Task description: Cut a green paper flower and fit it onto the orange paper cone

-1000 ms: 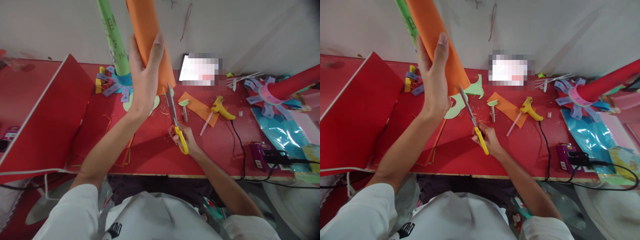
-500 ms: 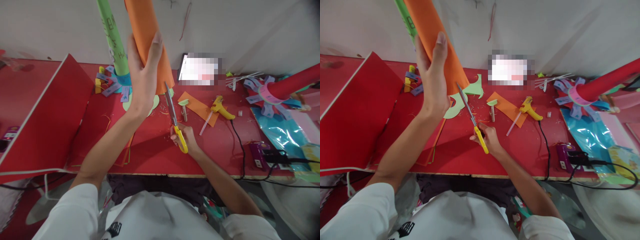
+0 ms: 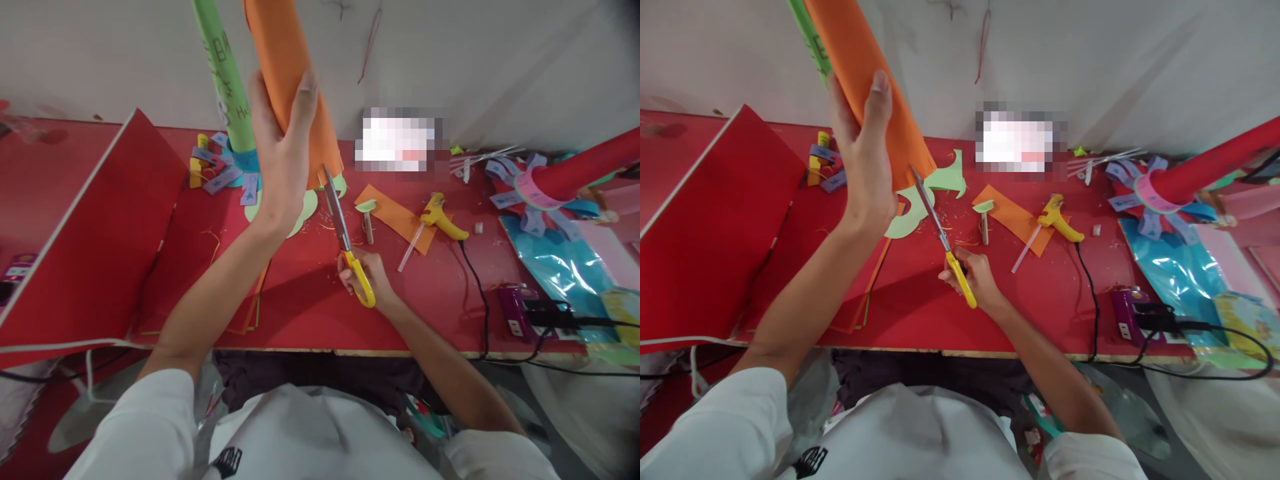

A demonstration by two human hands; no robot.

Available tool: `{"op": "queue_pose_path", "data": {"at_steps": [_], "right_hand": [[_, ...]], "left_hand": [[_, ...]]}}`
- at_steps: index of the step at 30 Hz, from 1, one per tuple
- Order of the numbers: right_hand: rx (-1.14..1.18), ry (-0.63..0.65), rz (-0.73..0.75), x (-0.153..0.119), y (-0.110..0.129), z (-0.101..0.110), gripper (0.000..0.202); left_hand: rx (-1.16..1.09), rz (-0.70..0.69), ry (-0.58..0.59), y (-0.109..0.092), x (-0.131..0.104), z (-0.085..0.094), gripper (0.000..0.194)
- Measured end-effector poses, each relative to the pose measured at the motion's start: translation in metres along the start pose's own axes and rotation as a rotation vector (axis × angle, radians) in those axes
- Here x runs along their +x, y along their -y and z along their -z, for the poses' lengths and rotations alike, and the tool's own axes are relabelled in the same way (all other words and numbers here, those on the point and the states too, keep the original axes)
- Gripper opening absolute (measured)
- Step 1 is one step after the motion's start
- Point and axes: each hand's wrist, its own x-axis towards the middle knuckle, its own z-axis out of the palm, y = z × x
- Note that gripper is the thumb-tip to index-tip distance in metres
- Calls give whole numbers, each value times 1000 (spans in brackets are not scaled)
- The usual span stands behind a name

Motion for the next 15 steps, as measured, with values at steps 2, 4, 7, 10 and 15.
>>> {"op": "queue_pose_path", "data": {"at_steps": [2,4,7,10,15], "right_hand": [[38,7,-24,0,4,-1,64],[67,1,-46,-1,8,-2,64],[104,-3,-61,-1,11,-2,64],[111,10,-57,-1,12,-1,62],[140,30,-49,-1,17,0,63]], "left_hand": [[-2,1,4,0,0,0,5],[-9,5,-2,-1,-1,0,4],[-33,14,-15,-3,0,-1,4],[-37,-6,-11,-4,1,-1,9],[2,-40,60,-8,2,-1,10]]}}
